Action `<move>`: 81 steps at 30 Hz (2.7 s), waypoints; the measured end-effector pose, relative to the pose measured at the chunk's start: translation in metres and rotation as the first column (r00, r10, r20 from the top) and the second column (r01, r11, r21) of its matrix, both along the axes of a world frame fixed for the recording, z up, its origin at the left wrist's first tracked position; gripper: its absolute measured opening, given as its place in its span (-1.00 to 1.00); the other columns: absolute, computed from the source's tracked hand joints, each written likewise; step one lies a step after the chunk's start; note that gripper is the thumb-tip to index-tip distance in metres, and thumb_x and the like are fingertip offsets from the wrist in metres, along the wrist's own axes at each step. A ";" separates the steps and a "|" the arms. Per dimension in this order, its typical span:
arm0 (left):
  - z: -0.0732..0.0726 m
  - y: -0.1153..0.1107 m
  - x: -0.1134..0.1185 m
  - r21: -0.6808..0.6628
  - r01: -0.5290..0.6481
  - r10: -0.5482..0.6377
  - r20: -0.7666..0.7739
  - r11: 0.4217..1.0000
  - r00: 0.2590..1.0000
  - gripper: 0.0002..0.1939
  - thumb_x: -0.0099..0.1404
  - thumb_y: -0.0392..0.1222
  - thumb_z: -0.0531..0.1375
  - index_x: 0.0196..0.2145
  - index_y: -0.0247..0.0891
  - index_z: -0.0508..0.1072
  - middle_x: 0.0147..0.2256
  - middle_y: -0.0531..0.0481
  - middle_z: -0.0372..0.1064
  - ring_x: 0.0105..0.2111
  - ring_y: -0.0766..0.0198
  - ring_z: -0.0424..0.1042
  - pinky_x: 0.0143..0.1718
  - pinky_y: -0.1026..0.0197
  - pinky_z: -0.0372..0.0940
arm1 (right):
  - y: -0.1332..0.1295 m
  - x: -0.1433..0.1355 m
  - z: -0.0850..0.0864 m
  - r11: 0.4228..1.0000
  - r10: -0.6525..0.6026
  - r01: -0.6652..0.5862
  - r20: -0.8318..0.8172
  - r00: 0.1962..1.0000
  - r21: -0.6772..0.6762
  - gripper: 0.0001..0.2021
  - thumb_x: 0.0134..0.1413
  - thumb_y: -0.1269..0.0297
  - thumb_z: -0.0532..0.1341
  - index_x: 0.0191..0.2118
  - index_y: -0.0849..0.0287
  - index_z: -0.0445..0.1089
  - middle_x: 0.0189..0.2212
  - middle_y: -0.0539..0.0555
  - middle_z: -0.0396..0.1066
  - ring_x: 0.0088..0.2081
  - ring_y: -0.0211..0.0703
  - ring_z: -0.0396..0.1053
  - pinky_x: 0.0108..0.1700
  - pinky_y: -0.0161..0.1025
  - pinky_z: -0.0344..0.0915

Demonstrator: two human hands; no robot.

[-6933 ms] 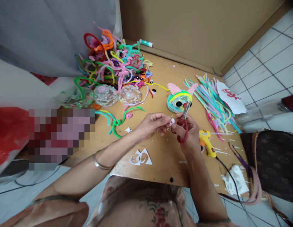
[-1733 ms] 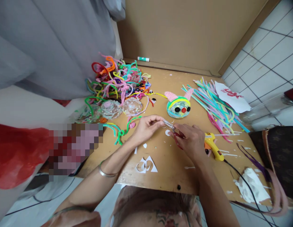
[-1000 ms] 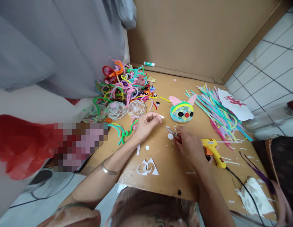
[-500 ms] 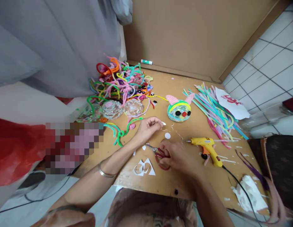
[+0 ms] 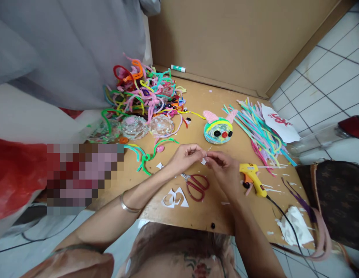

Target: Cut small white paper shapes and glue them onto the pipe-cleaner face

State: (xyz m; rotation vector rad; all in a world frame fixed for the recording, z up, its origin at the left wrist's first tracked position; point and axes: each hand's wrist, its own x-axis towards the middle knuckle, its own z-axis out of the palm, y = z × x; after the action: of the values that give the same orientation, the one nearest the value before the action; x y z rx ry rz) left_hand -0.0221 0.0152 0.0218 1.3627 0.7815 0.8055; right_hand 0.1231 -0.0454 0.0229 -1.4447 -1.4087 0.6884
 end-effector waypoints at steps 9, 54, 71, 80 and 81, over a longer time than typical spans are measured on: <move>-0.004 0.000 0.000 -0.006 0.042 -0.041 0.056 0.999 0.998 -0.63 0.16 0.08 0.19 -0.43 -0.35 0.42 -0.54 0.05 0.31 -0.53 0.42 0.24 -0.47 0.33 0.13 | 0.002 -0.003 0.001 0.993 -0.071 0.038 -0.304 0.950 -0.113 -0.85 -0.14 0.27 0.34 -0.38 0.19 0.52 -0.52 0.00 0.49 -0.52 -0.28 0.35 -0.42 -0.31 0.31; -0.010 -0.001 0.003 0.153 -0.061 0.071 -0.059 0.986 0.996 -0.71 0.15 0.00 0.21 -0.41 -0.33 0.50 -0.51 -0.02 0.44 -0.50 0.34 0.35 -0.47 0.33 0.22 | 0.005 -0.004 0.001 0.991 -0.095 0.054 -0.368 0.925 -0.120 -0.82 -0.20 0.22 0.37 -0.41 0.18 0.50 -0.52 0.01 0.51 -0.50 -0.23 0.41 -0.38 -0.25 0.40; -0.011 -0.001 0.003 0.200 -0.048 0.068 -0.097 0.979 0.993 -0.79 0.18 -0.11 0.16 -0.39 -0.33 0.47 -0.46 0.00 0.44 -0.48 0.37 0.34 -0.43 0.33 0.21 | 0.007 0.001 0.004 0.981 -0.079 -0.029 -0.524 0.848 -0.194 -0.80 -0.23 0.19 0.38 -0.46 0.18 0.45 -0.61 -0.05 0.42 -0.59 -0.33 0.31 -0.50 -0.34 0.26; -0.015 -0.002 0.003 0.370 -0.115 0.195 -0.185 0.922 0.963 -0.89 0.10 -0.22 0.16 -0.50 -0.32 0.41 -0.55 0.07 0.35 -0.56 0.43 0.23 -0.49 0.35 0.11 | 0.003 -0.006 0.010 0.999 -0.033 0.027 -0.259 0.965 -0.028 -0.79 -0.08 0.22 0.30 -0.27 0.16 0.45 -0.51 -0.03 0.40 -0.47 -0.27 0.34 -0.40 -0.30 0.29; -0.014 -0.002 0.004 0.357 -0.121 0.192 -0.170 0.926 0.966 -0.88 0.10 -0.22 0.16 -0.50 -0.32 0.41 -0.55 0.06 0.35 -0.56 0.43 0.23 -0.49 0.35 0.11 | 0.003 -0.007 0.009 0.999 -0.039 0.033 -0.239 0.970 -0.030 -0.83 -0.07 0.23 0.29 -0.32 0.17 0.46 -0.52 -0.03 0.40 -0.48 -0.27 0.33 -0.40 -0.30 0.29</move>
State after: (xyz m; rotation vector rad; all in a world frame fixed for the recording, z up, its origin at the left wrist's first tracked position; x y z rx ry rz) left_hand -0.0185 0.0127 0.0075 1.7314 0.9501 0.9731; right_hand 0.1165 -0.0424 0.0323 -1.3536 -1.1879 0.8316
